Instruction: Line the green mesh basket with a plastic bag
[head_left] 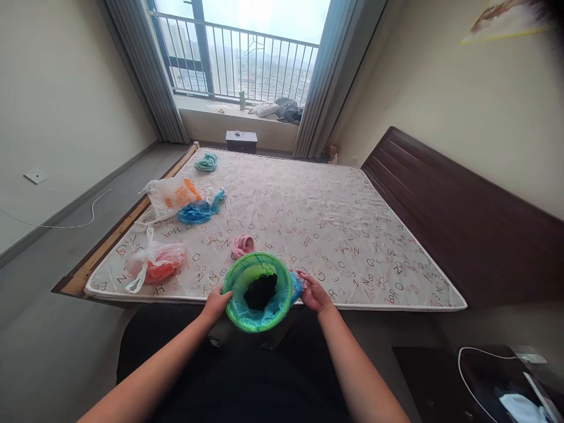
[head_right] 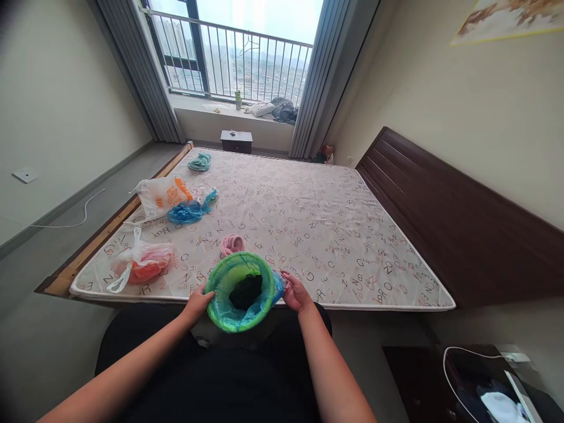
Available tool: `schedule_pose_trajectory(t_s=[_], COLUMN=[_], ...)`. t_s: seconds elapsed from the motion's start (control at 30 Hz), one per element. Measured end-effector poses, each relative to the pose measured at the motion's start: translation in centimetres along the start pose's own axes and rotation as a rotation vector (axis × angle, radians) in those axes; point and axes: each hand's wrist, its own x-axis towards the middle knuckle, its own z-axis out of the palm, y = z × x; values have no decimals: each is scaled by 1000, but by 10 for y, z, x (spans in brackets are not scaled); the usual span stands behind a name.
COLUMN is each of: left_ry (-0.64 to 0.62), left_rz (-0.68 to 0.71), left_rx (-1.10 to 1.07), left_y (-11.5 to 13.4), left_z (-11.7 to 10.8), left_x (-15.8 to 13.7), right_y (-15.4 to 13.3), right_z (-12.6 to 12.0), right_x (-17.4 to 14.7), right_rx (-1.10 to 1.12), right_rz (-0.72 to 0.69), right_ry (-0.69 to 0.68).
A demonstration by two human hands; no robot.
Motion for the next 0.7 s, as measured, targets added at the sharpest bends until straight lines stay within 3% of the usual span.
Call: schedule_pose_trajectory(t_s=[0.07,0.1,0.23,0.37,0.47,0.6,0.7], left_ry=[-12,-21,-96,-146,-154,-160,-172], left_rz=[14,26,137,191,194,204,200], left_rx=[18,35,182,370,520,612,684], left_y=[6,9,15,21,25,34,43], left_z=[1,2,4,9,9,1,-4], left_x=[-2,-3,-4,-3,3,13,18], right_y=[-3,-5,-18,-31,-39,-45,-49], right_z=[4,6,19,49,74,96,100], right_x=[5,9,28,44,53,58,53], right_rx=[-4,-8,-94,-406,-678,-851,-940], right_rz=[91,104,3,-42,-166,-363,-352], right_ry=[-84,-64,150,126,152,85,-33])
